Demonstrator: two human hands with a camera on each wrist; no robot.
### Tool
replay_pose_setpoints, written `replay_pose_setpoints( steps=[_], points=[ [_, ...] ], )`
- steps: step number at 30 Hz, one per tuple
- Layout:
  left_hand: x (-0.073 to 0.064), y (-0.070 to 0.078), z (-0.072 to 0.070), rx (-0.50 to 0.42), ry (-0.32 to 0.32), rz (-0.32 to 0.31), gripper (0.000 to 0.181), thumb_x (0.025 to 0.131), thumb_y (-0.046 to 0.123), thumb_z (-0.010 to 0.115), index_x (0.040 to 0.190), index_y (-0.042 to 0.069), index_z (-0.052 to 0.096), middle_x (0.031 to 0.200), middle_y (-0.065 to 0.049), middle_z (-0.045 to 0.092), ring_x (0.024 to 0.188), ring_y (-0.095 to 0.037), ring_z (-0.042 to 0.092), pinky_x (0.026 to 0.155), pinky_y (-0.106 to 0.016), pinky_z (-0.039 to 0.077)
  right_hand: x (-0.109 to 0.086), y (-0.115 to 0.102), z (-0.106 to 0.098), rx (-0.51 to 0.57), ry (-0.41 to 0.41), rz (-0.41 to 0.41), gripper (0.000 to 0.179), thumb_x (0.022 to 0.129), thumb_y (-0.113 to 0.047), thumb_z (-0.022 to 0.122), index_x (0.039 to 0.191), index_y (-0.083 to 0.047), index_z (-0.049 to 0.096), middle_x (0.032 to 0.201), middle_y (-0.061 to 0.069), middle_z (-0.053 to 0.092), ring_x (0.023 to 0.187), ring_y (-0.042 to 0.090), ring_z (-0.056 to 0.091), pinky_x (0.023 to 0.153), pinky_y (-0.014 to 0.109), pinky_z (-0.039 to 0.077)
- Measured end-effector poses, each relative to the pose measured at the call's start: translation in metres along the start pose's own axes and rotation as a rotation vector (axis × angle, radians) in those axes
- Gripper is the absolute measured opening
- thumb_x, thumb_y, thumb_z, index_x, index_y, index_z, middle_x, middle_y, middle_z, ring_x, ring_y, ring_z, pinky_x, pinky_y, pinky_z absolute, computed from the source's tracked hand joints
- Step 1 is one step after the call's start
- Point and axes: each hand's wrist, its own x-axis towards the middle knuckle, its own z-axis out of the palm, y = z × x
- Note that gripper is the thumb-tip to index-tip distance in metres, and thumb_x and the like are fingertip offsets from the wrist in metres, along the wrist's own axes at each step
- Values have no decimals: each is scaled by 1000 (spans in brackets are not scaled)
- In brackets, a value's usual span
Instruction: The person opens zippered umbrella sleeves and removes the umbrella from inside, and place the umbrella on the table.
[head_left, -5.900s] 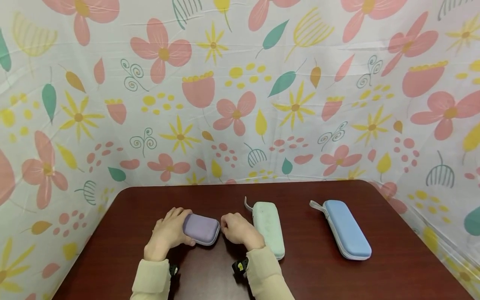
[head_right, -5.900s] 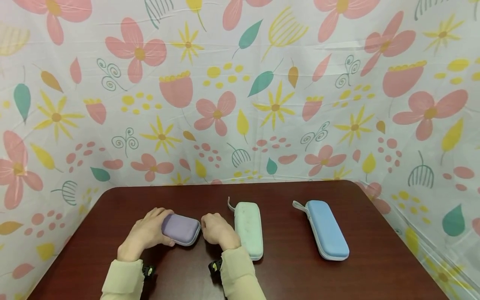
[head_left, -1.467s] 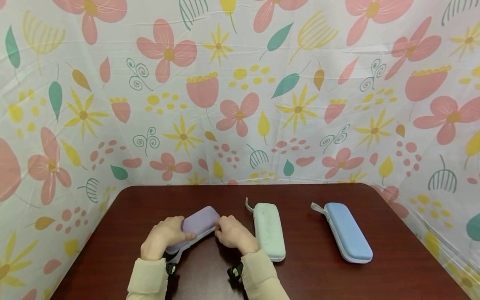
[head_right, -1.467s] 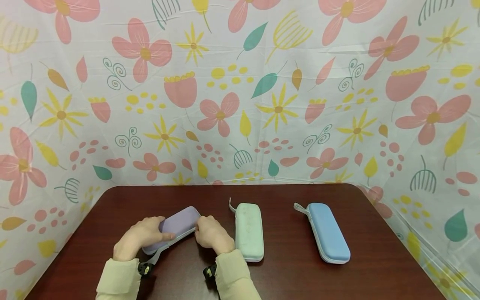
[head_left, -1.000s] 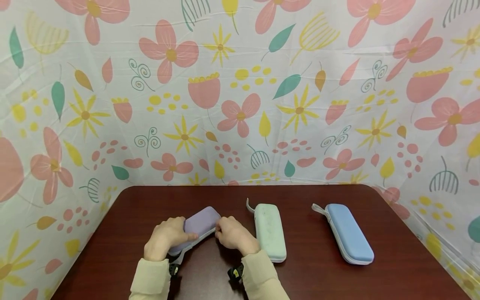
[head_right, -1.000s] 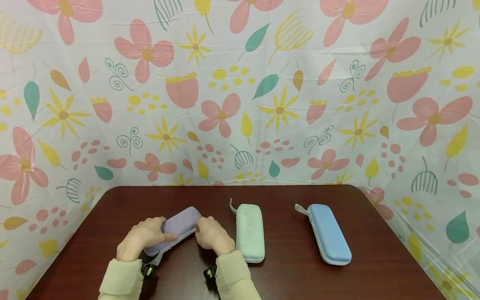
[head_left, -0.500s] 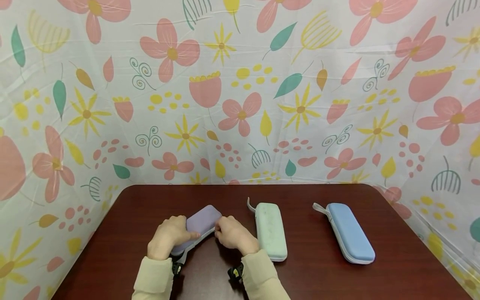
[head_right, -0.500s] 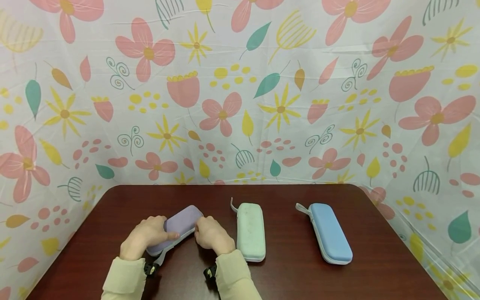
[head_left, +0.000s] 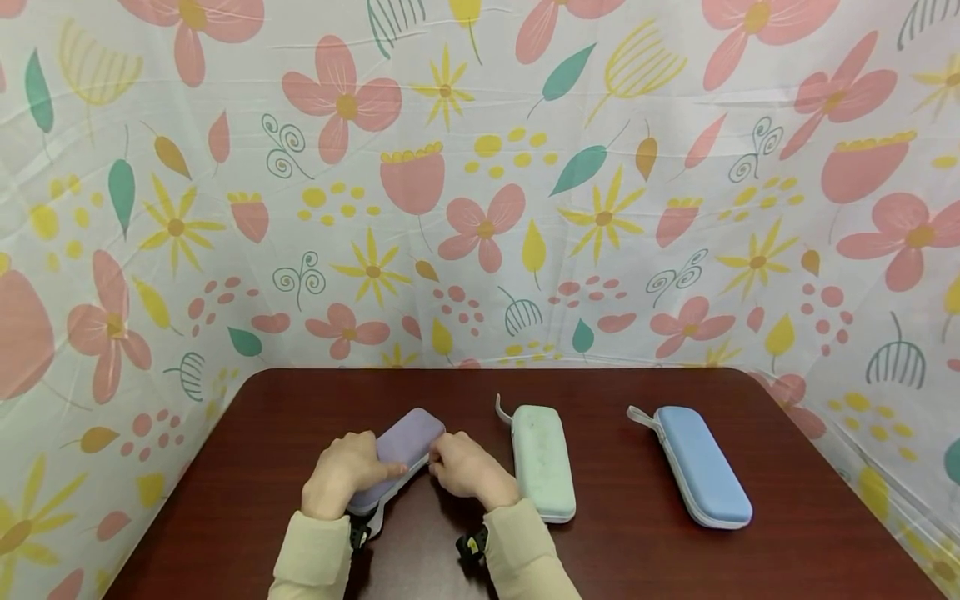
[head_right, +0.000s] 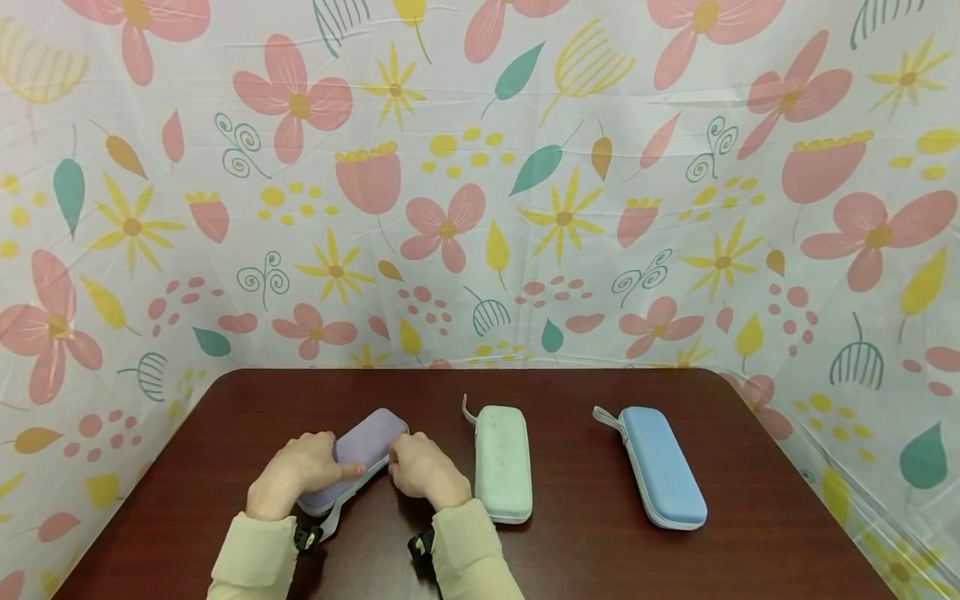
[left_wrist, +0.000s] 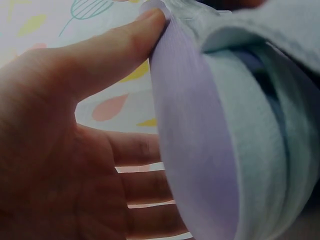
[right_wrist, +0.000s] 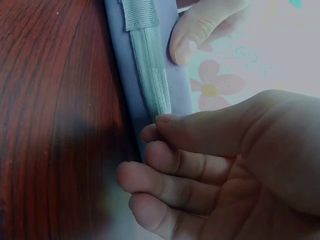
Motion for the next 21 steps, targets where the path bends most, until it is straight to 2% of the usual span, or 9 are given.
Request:
replay_pose_setpoints(
  steps=[4, 11, 17, 21],
  points=[
    [0, 1, 1, 4, -3, -6, 64, 79, 48, 78, 110, -7, 63, 88, -14, 63, 74, -30, 60, 64, -45, 49, 0, -1, 0, -3, -7, -9, 38, 93, -5, 61, 60, -17, 46, 53, -9, 36, 50, 6, 34, 49, 21, 31],
    [2, 2, 5, 69, 4, -4, 74, 81, 53, 73, 119, -9, 57, 98, -20, 64, 83, -38, 62, 72, -52, 48, -1, -3, 2, -41, -17, -55, 20, 90, -6, 65, 73, -14, 66, 61, -12, 51, 56, 5, 46, 55, 21, 40],
    [3, 5, 7, 84, 23, -8, 81, 82, 58, 70, 122, -11, 54, 98, -22, 63, 84, -39, 62, 72, -52, 48, 1, -9, 5, -66, -26, -104, 23, 89, -5, 66, 68, -15, 62, 57, -11, 47, 53, 4, 43, 52, 18, 37],
    [3, 5, 7, 86, 22, -11, 82, 82, 58, 69, 123, -11, 54, 100, -23, 63, 86, -41, 62, 74, -53, 48, 1, -10, 5, -70, -26, -106, 23, 88, -4, 66, 69, -14, 63, 57, -12, 47, 53, 4, 43, 52, 18, 37]
  ],
)
